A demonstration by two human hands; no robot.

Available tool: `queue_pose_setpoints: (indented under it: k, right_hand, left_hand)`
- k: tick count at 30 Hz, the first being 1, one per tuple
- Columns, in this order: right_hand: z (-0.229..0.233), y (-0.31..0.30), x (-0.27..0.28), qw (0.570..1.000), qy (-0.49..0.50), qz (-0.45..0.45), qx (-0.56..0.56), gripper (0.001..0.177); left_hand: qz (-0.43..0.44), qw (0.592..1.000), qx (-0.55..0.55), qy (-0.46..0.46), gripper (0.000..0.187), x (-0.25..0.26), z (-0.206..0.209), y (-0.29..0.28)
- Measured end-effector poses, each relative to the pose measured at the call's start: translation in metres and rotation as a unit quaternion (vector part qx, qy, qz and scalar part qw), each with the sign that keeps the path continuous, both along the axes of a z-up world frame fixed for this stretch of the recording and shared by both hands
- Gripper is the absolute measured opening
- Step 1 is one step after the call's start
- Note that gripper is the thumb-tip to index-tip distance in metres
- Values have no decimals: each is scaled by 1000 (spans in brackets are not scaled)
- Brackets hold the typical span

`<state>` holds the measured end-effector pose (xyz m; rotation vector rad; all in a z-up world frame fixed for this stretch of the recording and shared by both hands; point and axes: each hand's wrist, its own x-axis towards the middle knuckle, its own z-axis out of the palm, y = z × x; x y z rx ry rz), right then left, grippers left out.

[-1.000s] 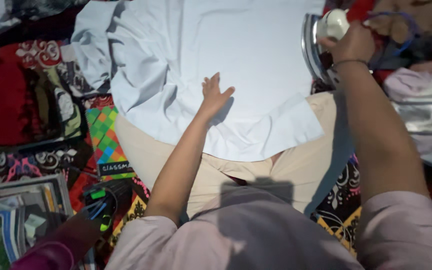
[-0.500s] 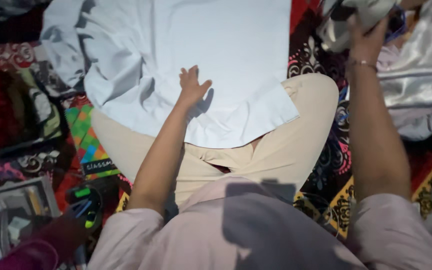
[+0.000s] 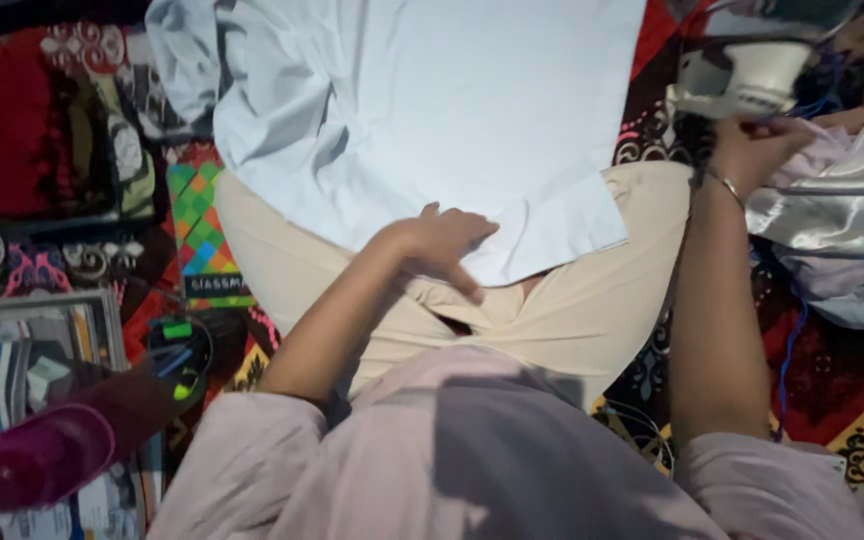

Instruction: The person irons a white shirt laid out on the floor, then folds it neatly. They also handle a black shirt, placing it on top of the folded white shirt.

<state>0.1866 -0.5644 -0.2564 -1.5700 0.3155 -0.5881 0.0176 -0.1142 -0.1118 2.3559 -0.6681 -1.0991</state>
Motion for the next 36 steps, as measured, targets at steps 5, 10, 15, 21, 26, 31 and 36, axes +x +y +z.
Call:
queue_pose_setpoints:
  k: [5,10,15,21,26,31,36]
  right_hand:
    - [74,73,-99,971,81,178,-136,22]
    - [163,201,-198,750,384,450,296,45]
    - [209,278,-202,704,282,428,492,52]
    - [214,261,-174,787,189,380,448,33]
    - [200,216,-167,858,196,363,306,28]
    - [214,155,-119,884,-23,310,348,54]
    - [176,208,-128,585,2,532,612,81]
  left_hand:
    - [17,985,104,-136,54,-44,47,8]
    - [276,899,-145,-307,34,-51,68,10]
    - [247,782,-251,-514,43,-68,73,-16]
    - [654,616,-420,129,49,-80,13,-60]
    - [662,229,-701,133,61,7,-59,18]
    - [490,137,-859,60,30,54,-63,135]
    - [577,173,-784,153,32,15,-43,60]
